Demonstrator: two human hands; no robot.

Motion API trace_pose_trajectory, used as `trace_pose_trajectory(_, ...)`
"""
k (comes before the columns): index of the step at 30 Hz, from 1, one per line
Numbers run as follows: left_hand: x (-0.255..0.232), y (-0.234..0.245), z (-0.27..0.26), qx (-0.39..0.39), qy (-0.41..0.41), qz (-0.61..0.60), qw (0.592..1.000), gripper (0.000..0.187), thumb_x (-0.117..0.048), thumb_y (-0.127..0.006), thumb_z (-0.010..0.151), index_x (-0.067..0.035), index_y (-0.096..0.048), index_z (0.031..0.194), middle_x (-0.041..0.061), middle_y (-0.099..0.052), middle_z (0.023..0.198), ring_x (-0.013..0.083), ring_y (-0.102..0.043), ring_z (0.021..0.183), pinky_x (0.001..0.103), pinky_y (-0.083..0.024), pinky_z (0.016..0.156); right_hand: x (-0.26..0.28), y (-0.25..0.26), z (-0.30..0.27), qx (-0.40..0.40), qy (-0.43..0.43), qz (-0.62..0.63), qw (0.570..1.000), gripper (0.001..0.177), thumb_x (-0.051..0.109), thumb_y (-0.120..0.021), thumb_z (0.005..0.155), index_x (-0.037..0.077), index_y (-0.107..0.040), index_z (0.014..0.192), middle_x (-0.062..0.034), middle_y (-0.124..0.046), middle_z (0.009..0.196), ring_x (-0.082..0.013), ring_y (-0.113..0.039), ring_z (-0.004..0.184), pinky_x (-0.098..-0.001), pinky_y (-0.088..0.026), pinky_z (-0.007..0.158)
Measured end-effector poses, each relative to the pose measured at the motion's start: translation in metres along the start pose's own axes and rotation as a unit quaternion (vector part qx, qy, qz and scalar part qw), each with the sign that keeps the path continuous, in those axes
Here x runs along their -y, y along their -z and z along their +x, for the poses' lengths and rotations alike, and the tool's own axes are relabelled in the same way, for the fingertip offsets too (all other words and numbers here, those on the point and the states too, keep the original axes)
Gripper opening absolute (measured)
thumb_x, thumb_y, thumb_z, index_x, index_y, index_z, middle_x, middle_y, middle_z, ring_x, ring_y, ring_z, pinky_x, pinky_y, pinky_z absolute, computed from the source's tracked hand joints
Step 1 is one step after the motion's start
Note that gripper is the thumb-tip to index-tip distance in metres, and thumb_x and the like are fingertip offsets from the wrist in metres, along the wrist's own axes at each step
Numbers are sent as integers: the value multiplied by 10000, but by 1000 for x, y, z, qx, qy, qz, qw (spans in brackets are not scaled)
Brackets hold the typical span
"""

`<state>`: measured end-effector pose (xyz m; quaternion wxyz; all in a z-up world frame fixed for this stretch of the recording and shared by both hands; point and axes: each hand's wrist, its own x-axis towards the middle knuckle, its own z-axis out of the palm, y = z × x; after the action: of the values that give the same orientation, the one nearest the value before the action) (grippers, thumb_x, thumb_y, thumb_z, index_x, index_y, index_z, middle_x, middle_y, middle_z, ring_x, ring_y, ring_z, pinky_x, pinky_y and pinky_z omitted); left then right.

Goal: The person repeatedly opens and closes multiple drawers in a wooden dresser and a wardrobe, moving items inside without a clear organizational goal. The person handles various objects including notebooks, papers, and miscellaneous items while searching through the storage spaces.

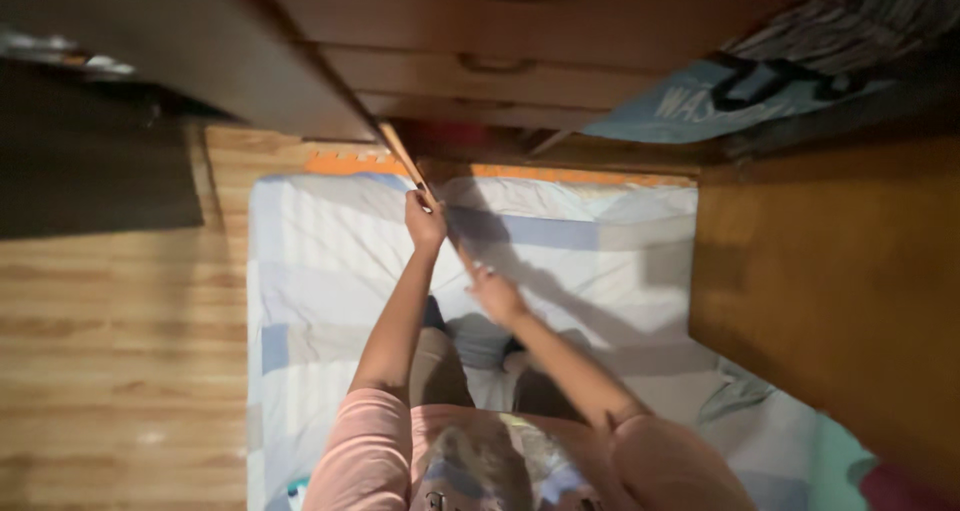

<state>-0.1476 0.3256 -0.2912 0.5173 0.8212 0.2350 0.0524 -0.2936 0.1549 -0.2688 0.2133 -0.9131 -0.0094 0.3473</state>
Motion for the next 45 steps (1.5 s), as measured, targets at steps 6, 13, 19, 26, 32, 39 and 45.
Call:
trace_pose_trajectory(6,-5,90,10,7,77,-58,995,244,-111,-499,1029,-70,-680,1187,186,-675,1021,376,-625,936,441,-495,863,123,-52,-8,89,315,293,898,604,350,-507,1062,-2,-376,1534,-238,-616,1430,-295,-597,1314,-403,-439,1161)
trace_pose_trajectory(13,-2,137,36,37,-27,121,992,342,-51,-511,920,-83,-680,1215,197,-693,1077,384,-652,978,453,-511,844,201,-60,50,113,229,146,956,410,287,-590,1019,40,-542,1343,-167,-680,1259,-261,-643,1166,-387,-484,1029)
trace_pose_trajectory(19,-2,130,27,24,-55,112,992,379,7,-513,893,-66,-654,1237,213,-683,1120,404,-645,1017,465,-513,868,144,7,92,6,158,219,963,253,232,-660,982,75,-685,1178,-106,-736,1112,-233,-682,1039,-374,-522,916)
trace_pose_trajectory(26,-2,137,-4,22,-69,54,996,531,74,-525,897,23,-522,1425,295,-529,1441,457,-487,1333,458,-363,1149,92,171,137,-214,49,612,760,207,218,-586,978,150,-606,1173,-77,-702,1181,-287,-692,1059,-400,-563,864)
trace_pose_trajectory(32,-24,156,-119,178,-172,89,965,735,14,-718,768,41,-449,1452,323,-444,1481,493,-371,1399,509,-247,1197,103,247,141,-186,3,754,630,260,179,-575,993,116,-560,1245,-131,-689,1224,-330,-704,1125,-458,-586,928)
trace_pose_trajectory(39,-10,220,-156,292,-53,5,955,504,18,-750,805,-57,-653,1294,185,-646,1318,366,-619,1231,398,-492,1052,117,255,162,-282,-28,803,525,244,72,-676,944,64,-560,1159,-133,-689,1097,-285,-732,960,-380,-626,786)
trace_pose_trajectory(45,-15,242,-118,294,52,-17,954,457,-20,-705,866,-88,-634,1313,144,-675,1287,285,-710,1111,354,-568,925,124,250,167,-315,-7,804,504,267,34,-712,922,90,-526,1105,-157,-687,958,-157,-579,595,-280,-484,495)
